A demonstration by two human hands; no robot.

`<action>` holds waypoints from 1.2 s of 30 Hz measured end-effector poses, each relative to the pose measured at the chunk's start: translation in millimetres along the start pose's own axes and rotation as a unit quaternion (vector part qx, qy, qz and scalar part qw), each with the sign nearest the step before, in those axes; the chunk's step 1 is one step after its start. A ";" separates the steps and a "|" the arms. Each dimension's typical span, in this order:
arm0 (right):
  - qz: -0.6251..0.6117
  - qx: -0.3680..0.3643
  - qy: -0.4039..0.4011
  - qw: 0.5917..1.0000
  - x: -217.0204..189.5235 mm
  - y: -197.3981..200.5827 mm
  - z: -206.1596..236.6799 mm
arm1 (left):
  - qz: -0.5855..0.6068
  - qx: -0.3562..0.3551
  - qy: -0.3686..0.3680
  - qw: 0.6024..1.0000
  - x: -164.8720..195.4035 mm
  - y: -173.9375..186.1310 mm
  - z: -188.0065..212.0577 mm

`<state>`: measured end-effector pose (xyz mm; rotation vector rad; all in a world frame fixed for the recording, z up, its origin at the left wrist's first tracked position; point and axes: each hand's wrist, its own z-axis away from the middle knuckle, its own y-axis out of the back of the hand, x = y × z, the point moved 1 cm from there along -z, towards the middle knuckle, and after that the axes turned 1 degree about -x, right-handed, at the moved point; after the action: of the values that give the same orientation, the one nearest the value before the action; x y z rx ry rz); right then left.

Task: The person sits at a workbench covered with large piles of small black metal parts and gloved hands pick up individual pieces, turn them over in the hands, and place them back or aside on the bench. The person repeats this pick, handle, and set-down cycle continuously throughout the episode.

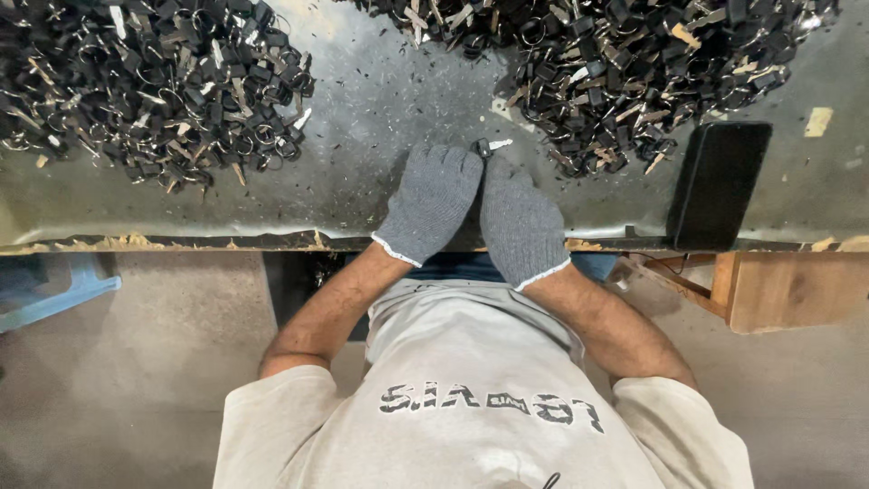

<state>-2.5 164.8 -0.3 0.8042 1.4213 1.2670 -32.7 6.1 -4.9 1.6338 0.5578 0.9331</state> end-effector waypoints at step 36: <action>-0.003 -0.096 -0.005 0.995 -1.0 6.7 -4.4 | 0.139 0.114 0.052 0.982 -2.3 -12.5 12.0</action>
<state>-7.5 164.1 6.0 0.6748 1.2698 1.3698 -22.9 0.7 -18.4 1.9104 0.5302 1.2012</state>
